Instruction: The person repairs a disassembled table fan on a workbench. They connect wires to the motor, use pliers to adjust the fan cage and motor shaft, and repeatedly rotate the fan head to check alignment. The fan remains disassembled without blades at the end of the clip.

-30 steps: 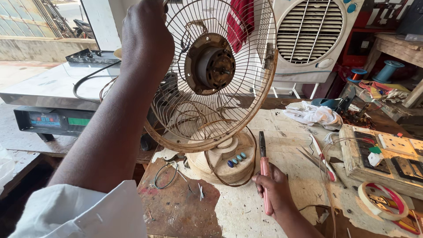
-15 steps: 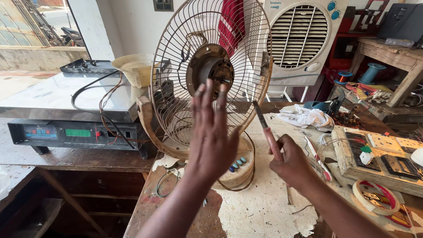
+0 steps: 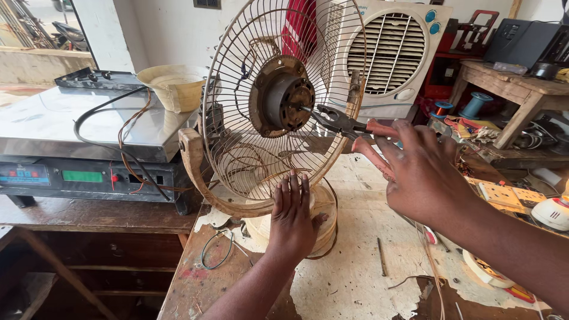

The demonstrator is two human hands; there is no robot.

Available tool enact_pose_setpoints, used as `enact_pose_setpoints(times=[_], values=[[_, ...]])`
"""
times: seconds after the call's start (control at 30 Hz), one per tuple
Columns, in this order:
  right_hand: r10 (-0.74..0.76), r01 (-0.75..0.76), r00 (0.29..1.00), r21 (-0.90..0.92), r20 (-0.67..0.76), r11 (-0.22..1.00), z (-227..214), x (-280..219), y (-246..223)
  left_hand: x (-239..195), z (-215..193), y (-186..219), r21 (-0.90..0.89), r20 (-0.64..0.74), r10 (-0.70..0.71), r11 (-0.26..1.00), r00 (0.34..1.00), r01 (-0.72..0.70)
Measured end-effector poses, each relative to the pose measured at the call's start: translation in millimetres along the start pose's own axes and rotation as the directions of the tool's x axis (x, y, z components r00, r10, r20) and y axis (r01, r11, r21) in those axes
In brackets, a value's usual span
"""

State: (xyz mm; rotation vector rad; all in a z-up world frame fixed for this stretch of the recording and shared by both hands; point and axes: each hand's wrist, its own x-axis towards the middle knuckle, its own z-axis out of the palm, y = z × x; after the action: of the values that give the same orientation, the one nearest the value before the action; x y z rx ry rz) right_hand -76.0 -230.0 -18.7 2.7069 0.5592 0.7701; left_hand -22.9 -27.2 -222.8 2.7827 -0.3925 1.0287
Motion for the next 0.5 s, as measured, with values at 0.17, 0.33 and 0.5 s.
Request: enact_pose_setpoints(times=[0.17,0.33,0.5], values=[[0.038,-0.040,0.998,0.024,0.051,0.999,-19.1,6.8,-14.9,-2.5,8.9,-2.2,-0.026,-0.087,0.001,1.000,0.996,-0.004],[0.157,-0.148,0.968,-0.057,0.197,0.987,-30.4,12.7,-25.4,-1.2,2.2,-2.0,-0.027,-0.078,-0.001,1.000,0.997,-0.001],[0.184,-0.169,0.965,-0.096,0.188,0.981,-26.9,15.1,-17.8,-2.7,-3.9,-3.6,-0.085,-0.108,0.005,0.996,0.994,-0.014]])
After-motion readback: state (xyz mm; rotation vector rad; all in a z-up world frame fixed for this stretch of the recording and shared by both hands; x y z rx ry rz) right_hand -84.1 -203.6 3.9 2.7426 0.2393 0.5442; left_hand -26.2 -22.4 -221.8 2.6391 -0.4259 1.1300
